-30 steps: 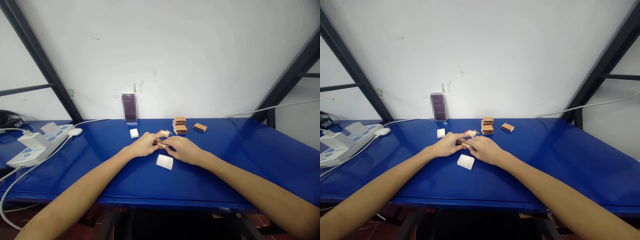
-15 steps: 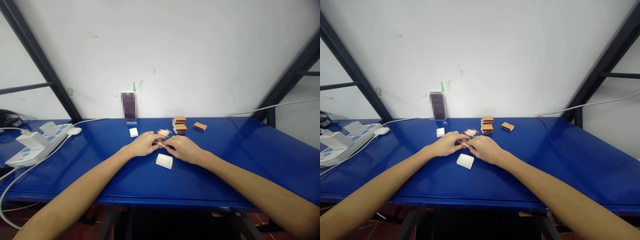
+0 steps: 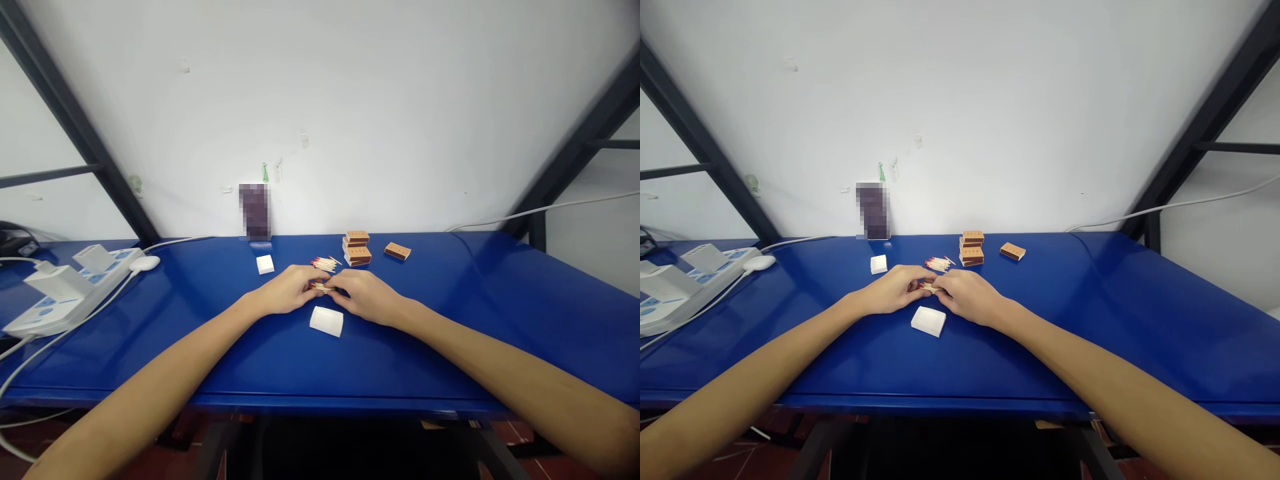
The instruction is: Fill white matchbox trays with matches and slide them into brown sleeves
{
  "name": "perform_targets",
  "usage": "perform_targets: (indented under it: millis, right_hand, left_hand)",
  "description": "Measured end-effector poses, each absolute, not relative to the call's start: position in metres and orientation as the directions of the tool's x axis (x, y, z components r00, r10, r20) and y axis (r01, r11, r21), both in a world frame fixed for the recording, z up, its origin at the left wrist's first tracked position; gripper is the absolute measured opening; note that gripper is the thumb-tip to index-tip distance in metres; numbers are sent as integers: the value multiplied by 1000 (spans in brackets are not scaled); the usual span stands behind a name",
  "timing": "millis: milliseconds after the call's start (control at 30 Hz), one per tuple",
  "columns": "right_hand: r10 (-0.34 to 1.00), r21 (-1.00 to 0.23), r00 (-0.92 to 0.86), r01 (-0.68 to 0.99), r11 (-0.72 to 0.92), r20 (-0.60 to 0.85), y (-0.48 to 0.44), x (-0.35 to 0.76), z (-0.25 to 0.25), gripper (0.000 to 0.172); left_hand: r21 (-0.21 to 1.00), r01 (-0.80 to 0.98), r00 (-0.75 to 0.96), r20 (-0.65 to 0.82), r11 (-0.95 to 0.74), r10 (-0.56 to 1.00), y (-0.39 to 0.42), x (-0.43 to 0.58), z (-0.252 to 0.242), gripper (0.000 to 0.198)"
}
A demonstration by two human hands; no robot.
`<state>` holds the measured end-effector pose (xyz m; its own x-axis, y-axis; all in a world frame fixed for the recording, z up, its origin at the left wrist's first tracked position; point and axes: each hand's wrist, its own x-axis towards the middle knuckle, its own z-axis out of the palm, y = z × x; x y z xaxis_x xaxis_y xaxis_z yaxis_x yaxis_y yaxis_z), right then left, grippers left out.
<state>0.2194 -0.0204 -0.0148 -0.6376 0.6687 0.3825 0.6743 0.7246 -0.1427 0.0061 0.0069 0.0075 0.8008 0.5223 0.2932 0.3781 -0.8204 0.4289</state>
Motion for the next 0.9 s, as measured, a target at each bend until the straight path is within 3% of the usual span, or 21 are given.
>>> perform_targets:
  millis: [367, 567, 733, 900]
  right_hand:
    - [675, -133, -628, 686, 715, 387, -20, 218, -15, 14]
    - [682, -139, -632, 688, 713, 369, -21, 218, -13, 15]
    - [695, -96, -633, 712, 696, 340, -25, 216, -7, 16]
    - [722, -10, -622, 756, 655, 303, -28, 212, -3, 12]
  left_hand:
    - [447, 414, 782, 271, -793, 561, 7, 7, 8, 17]
    - [370, 439, 803, 249, -819, 542, 9, 3, 11, 17]
    - [234, 467, 812, 270, -853, 518, 9, 3, 14, 18]
    - [231, 461, 815, 272, -857, 512, 8, 5, 14, 16]
